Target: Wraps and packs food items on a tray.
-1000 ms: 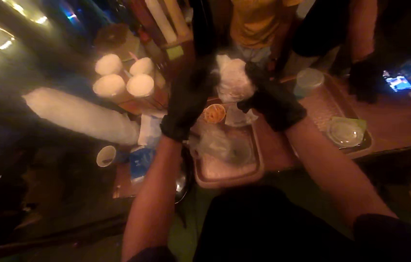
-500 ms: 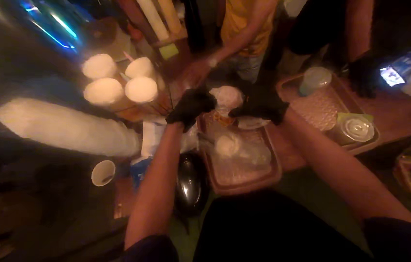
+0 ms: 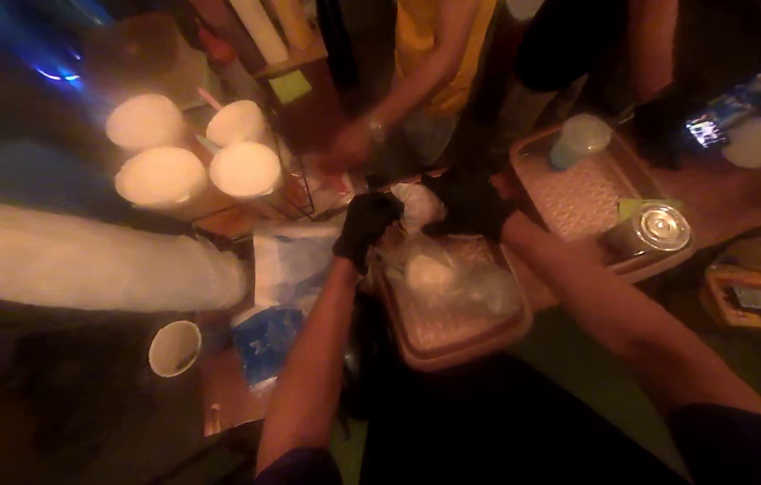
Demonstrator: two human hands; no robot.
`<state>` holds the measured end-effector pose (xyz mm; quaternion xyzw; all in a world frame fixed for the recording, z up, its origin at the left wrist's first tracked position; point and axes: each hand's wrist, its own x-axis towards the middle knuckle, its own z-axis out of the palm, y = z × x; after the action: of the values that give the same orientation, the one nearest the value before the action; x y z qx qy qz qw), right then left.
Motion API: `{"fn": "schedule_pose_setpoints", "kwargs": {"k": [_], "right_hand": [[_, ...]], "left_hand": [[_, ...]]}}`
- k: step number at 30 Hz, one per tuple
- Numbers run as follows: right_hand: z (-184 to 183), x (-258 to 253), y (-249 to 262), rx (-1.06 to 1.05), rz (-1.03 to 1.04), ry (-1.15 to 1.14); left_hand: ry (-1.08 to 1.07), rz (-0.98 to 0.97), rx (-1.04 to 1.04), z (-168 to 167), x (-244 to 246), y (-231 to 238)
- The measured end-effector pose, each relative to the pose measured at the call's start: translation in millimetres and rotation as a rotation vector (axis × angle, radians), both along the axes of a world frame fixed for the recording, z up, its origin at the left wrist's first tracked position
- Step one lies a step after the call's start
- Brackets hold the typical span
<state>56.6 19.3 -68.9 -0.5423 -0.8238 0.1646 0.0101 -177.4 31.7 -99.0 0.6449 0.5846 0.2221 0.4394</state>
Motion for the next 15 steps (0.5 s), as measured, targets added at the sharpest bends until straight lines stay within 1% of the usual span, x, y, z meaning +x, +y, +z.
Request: {"fn": "schedule_pose_setpoints", "kwargs": {"k": [3, 5, 11, 13, 15], "right_hand": [[-7, 2, 2, -0.016, 0.002, -0.004], [-8, 5, 4, -0.043, 0.014, -0.02], [-5, 5, 6, -0.048, 0.046, -0.063], [-4, 6, 8, -0.052, 0.064, -0.068], [0, 7, 6, -0.069, 0.066, -0.063]], "left_hand": [[-0.015, 0.068, -0.015, -4, 1, -6], [-0.066, 0.11, -0.025, -11, 0, -11], [-0.216, 0.222, -0.186, -22, -1, -22], [-0.26, 0.257, -0.187, -30, 1, -25], [-0.186, 0.23, -0.172, -30, 4, -27]]}}
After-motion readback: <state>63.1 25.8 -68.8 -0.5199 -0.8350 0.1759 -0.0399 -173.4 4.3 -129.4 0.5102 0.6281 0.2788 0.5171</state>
